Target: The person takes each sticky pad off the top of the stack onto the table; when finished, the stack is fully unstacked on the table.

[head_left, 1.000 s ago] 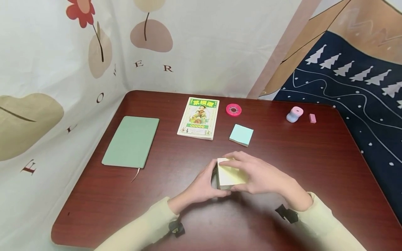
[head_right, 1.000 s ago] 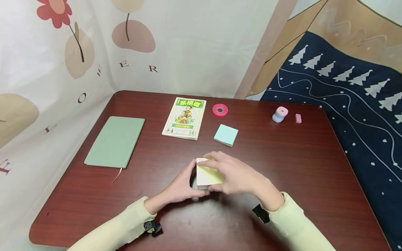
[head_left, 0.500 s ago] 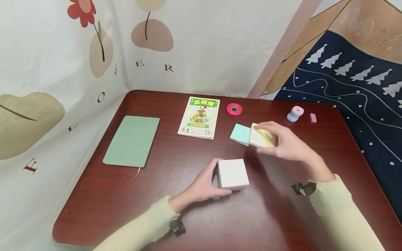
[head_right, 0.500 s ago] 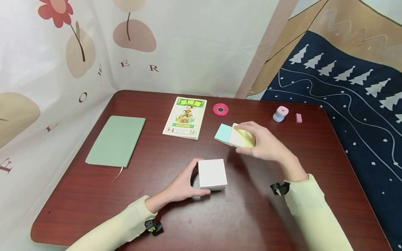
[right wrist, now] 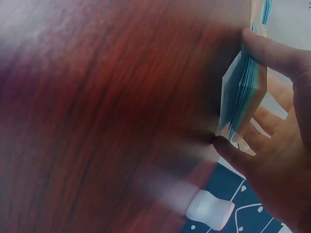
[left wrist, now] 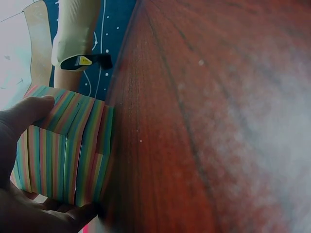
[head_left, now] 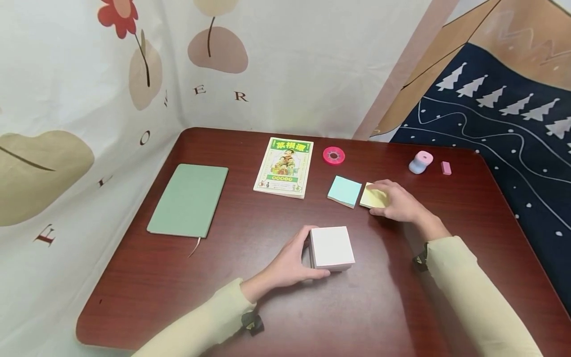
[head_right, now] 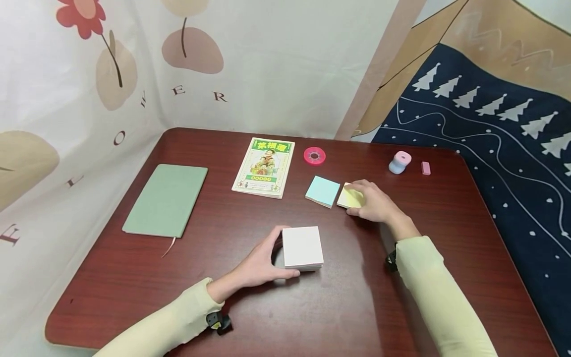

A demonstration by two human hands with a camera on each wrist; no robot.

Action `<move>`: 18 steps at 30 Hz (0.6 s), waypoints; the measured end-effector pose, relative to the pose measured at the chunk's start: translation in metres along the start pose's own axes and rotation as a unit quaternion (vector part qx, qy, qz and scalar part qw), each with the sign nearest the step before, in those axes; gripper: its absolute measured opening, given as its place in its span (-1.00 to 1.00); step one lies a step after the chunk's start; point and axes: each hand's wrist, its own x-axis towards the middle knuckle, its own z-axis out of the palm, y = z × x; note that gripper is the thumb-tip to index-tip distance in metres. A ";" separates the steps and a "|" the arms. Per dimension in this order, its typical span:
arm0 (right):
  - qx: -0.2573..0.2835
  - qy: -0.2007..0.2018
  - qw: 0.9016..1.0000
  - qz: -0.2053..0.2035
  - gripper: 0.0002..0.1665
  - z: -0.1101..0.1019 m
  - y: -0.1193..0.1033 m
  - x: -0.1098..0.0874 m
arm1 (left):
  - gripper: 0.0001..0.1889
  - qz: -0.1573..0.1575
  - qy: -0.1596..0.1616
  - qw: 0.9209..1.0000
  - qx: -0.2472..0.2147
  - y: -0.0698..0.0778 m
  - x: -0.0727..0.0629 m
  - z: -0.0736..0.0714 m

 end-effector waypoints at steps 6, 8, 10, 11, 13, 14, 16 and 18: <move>-0.005 -0.014 1.000 -0.001 -0.24 0.000 -0.003 0.002 | -0.09 0.002 0.001 1.000 0.005 -0.001 0.000 0.001; -0.005 -0.017 1.000 0.000 -0.23 0.000 -0.003 0.001 | -0.09 0.001 0.001 1.000 0.006 -0.001 0.001 0.001; -0.005 -0.019 1.000 0.001 -0.23 0.000 -0.004 0.001 | -0.09 0.002 0.000 1.000 0.007 -0.002 0.001 0.001; -0.006 -0.020 1.000 -0.001 -0.23 0.000 -0.004 0.001 | -0.09 0.002 0.001 1.000 0.007 -0.002 0.001 0.001; -0.013 -0.021 1.000 -0.004 -0.23 -0.002 -0.006 0.000 | -0.09 0.002 0.001 1.000 0.009 -0.002 0.001 0.001; -0.017 -0.021 1.000 -0.006 -0.23 -0.003 -0.007 -0.001 | -0.09 0.002 0.001 1.000 0.009 -0.002 0.001 0.001; -0.025 -0.015 1.000 -0.011 -0.24 -0.006 -0.011 -0.002 | -0.09 0.002 0.001 1.000 0.009 -0.002 0.001 0.001; -0.027 -0.003 0.999 -0.018 -0.24 -0.010 -0.017 -0.004 | -0.10 0.002 0.001 1.000 0.007 -0.001 0.001 0.001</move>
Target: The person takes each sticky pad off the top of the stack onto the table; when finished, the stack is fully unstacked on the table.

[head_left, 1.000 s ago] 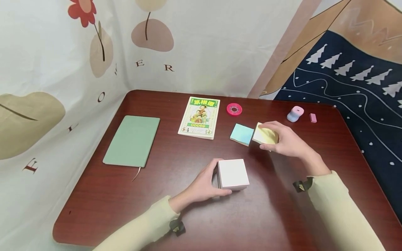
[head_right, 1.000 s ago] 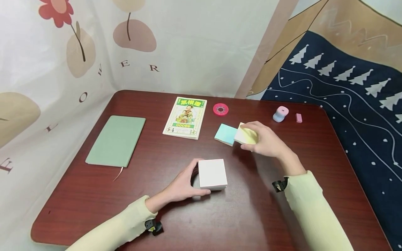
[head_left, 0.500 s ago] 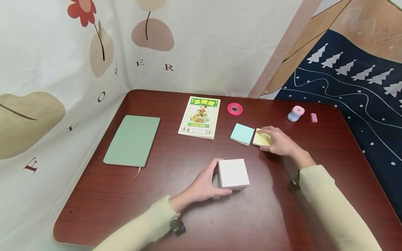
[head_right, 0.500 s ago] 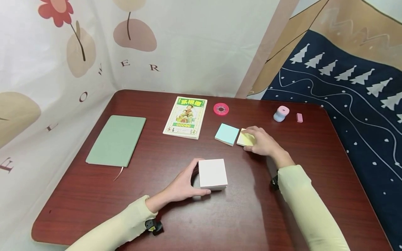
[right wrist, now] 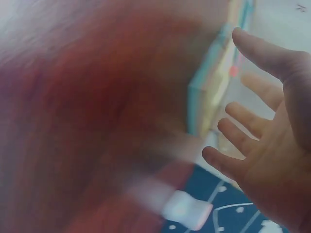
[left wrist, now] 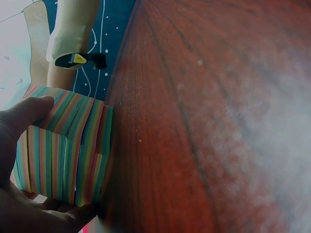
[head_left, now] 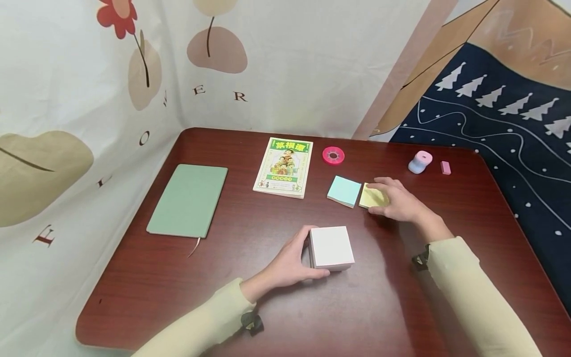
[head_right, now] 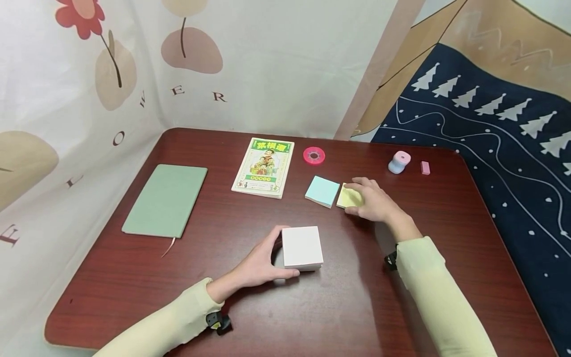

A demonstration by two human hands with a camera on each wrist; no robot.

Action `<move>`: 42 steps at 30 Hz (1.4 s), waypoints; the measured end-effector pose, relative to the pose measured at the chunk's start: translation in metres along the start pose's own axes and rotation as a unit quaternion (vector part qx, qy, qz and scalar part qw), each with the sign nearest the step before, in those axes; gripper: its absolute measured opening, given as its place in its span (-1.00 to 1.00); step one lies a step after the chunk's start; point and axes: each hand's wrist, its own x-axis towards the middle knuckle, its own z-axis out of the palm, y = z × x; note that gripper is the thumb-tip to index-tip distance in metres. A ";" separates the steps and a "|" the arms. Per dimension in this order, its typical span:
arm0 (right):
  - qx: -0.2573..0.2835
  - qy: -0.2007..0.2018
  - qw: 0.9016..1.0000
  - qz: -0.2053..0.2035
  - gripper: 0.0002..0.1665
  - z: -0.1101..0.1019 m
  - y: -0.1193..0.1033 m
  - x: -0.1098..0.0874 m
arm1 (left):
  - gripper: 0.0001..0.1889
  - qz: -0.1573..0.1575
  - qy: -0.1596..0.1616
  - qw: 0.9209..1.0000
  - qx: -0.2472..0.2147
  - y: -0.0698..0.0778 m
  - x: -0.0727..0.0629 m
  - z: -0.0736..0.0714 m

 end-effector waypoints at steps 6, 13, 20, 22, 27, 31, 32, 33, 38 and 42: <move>0.036 0.033 0.998 -0.048 -0.28 -0.013 -0.036 -0.010 | -0.10 -0.001 0.004 1.000 0.001 0.000 0.000 0.000; 0.042 -0.007 0.985 -0.164 -0.34 -0.009 -0.098 -0.031 | -0.11 0.008 0.004 1.000 0.010 -0.001 0.000 0.000; 0.019 -0.062 0.972 -0.227 -0.13 0.014 -0.134 -0.049 | -0.12 0.021 0.004 1.000 0.008 -0.001 0.000 -0.001; 0.008 -0.065 0.971 -0.230 -0.08 0.019 -0.137 -0.052 | -0.13 0.022 0.002 1.000 0.008 -0.002 -0.001 -0.001; -0.015 -0.057 0.970 -0.234 -0.08 0.027 -0.139 -0.055 | -0.12 0.023 0.002 1.000 0.008 -0.002 -0.001 -0.001; -0.018 -0.053 0.971 -0.231 -0.10 0.027 -0.138 -0.055 | -0.11 0.019 0.003 1.000 0.005 -0.001 0.000 -0.001; -0.019 -0.052 0.971 -0.231 -0.10 0.027 -0.139 -0.054 | -0.11 0.018 0.003 1.000 0.005 -0.001 0.000 -0.001; -0.019 -0.051 0.971 -0.231 -0.11 0.028 -0.139 -0.054 | -0.11 0.017 0.003 1.000 0.005 -0.001 0.000 -0.001; -0.024 -0.046 0.971 -0.233 -0.14 0.028 -0.140 -0.054 | -0.11 0.014 0.004 1.000 0.007 -0.001 0.000 -0.001; -0.030 -0.044 0.970 -0.238 -0.17 0.027 -0.139 -0.055 | -0.10 0.017 0.004 1.000 0.011 -0.001 0.000 0.000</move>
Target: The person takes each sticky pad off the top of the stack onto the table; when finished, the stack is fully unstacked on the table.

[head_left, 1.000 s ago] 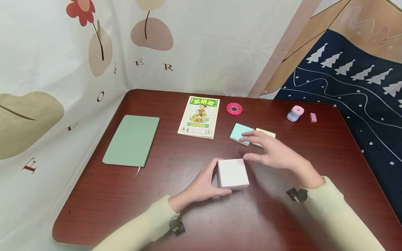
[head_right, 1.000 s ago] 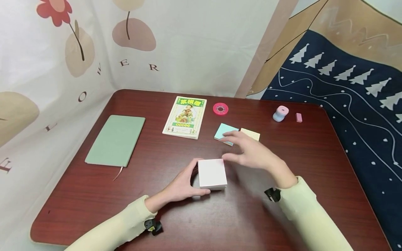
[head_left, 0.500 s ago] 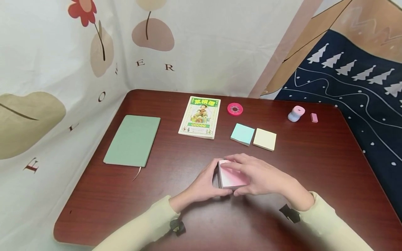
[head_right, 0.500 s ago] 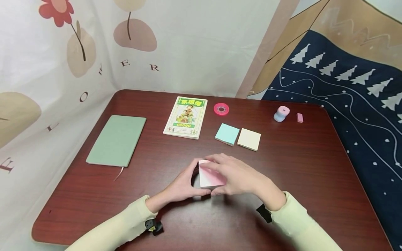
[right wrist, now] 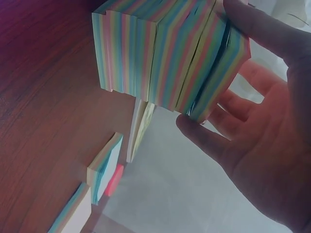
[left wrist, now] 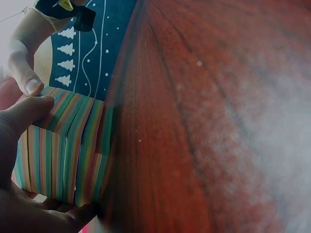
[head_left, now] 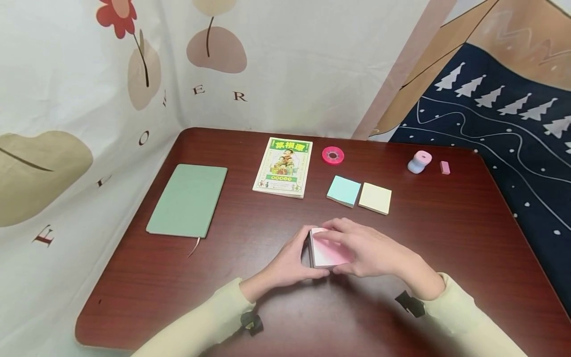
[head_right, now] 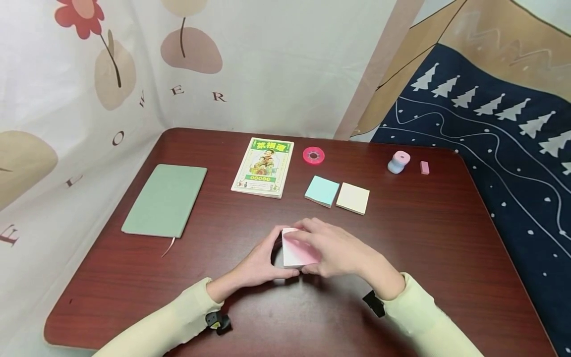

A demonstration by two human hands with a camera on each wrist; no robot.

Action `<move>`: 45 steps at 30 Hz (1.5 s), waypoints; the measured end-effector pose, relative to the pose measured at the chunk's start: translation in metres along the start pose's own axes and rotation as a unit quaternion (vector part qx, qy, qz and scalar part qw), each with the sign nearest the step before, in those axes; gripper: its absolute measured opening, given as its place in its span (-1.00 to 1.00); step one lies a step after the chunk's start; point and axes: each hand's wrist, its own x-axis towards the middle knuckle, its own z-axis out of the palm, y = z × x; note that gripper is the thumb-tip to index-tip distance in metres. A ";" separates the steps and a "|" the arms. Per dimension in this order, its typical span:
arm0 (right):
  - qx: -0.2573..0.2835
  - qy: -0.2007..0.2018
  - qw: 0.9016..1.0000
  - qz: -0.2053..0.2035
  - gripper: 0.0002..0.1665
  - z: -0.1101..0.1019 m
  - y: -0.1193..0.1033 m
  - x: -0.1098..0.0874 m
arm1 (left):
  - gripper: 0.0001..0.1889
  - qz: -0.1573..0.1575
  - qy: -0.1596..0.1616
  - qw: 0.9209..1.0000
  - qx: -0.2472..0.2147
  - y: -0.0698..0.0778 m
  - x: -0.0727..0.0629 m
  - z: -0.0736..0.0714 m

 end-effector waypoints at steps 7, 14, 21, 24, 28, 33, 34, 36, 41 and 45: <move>0.024 0.027 0.999 0.003 -0.16 -0.012 0.010 -0.008 | -0.08 -0.002 -0.006 1.000 0.008 -0.001 0.000 0.000; 0.060 0.086 0.989 0.108 -0.13 -0.037 0.062 -0.031 | -0.12 -0.010 -0.006 1.000 0.005 0.000 -0.001 0.001; 0.060 0.138 0.963 0.225 -0.22 -0.049 0.137 -0.065 | -0.12 -0.011 -0.006 1.000 0.012 -0.001 0.000 0.001; 0.062 0.120 0.950 0.280 -0.23 -0.049 0.159 -0.078 | -0.12 -0.010 -0.006 1.000 0.013 -0.001 0.000 0.001; 0.069 0.087 0.943 0.313 -0.28 -0.044 0.177 -0.089 | -0.12 -0.013 -0.005 1.000 0.011 0.000 0.000 0.000; 0.073 0.069 0.947 0.306 -0.32 -0.035 0.183 -0.091 | -0.12 -0.014 -0.005 1.000 0.013 0.002 -0.001 -0.001; 0.071 0.067 0.948 0.302 -0.33 -0.034 0.183 -0.090 | -0.12 -0.014 -0.005 1.000 0.013 0.002 -0.001 -0.001; 0.069 0.064 0.951 0.296 -0.33 -0.032 0.183 -0.089 | -0.12 -0.015 -0.007 1.000 0.013 0.002 -0.001 -0.001; 0.065 0.058 0.952 0.292 -0.36 -0.030 0.184 -0.088 | -0.12 -0.016 -0.007 1.000 0.012 0.001 -0.002 -0.001; 0.062 0.054 0.954 0.289 -0.36 -0.029 0.184 -0.089 | -0.12 -0.013 -0.005 1.000 0.012 0.001 -0.001 0.000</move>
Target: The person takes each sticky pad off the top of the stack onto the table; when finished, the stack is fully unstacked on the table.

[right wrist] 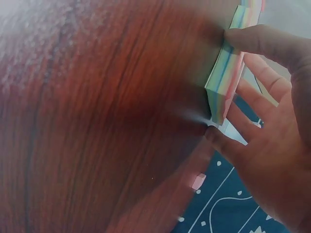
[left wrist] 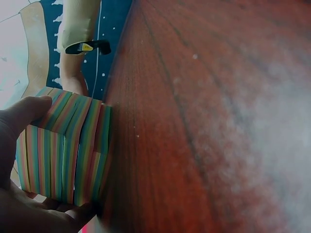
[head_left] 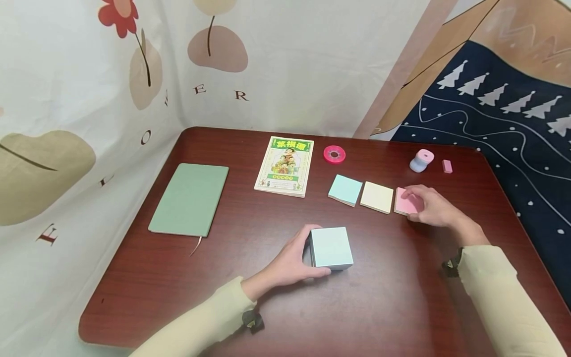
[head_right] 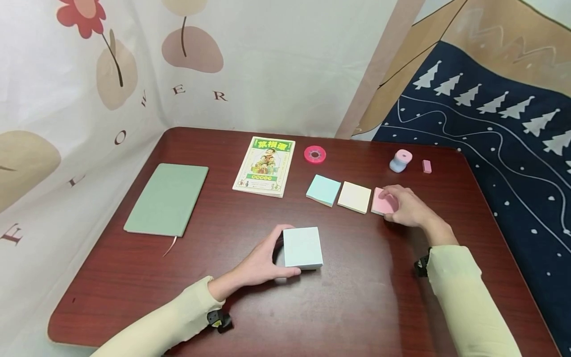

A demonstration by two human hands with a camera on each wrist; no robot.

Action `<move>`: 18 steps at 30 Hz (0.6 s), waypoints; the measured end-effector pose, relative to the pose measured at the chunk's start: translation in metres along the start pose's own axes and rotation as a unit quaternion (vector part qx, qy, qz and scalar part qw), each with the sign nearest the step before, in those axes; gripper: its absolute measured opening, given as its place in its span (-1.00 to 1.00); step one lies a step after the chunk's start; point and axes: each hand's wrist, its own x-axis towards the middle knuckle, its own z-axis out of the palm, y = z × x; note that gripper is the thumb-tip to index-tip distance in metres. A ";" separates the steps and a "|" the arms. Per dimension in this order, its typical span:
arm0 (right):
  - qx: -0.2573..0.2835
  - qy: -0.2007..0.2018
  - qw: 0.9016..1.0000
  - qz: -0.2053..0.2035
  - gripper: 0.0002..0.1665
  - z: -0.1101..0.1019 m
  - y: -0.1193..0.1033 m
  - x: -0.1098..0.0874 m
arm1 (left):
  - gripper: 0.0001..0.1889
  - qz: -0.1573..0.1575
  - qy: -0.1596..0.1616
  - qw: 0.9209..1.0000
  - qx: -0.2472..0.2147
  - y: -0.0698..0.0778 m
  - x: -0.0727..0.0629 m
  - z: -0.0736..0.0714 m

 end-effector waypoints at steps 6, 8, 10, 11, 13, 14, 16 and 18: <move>-0.006 -0.013 1.000 0.002 -0.37 -0.003 -0.004 -0.001 | -0.12 -0.001 0.000 1.000 0.002 0.000 0.000 0.000; -0.012 -0.001 1.000 -0.009 -0.36 -0.007 -0.010 -0.002 | -0.12 -0.002 0.000 1.000 0.001 0.000 0.000 0.000; -0.012 0.021 0.999 -0.030 -0.36 -0.010 -0.019 -0.002 | -0.12 -0.001 0.000 1.000 0.001 0.000 0.001 0.000; -0.011 0.035 0.998 -0.044 -0.36 -0.012 -0.025 -0.003 | -0.12 0.000 0.001 1.000 0.001 0.000 0.001 0.000; -0.005 0.050 0.996 -0.072 -0.37 -0.014 -0.041 -0.002 | -0.12 0.000 0.001 1.000 -0.001 0.000 0.001 0.000; -0.001 0.053 0.995 -0.081 -0.38 -0.014 -0.050 -0.003 | -0.12 0.001 0.001 1.000 -0.001 0.000 0.001 0.000; 0.009 0.051 0.994 -0.099 -0.40 -0.012 -0.071 -0.005 | -0.12 0.001 0.000 1.000 -0.003 0.000 0.001 0.000; 0.008 0.041 0.992 -0.121 -0.40 -0.009 -0.093 -0.007 | -0.12 0.000 -0.001 1.000 -0.005 0.000 0.001 0.000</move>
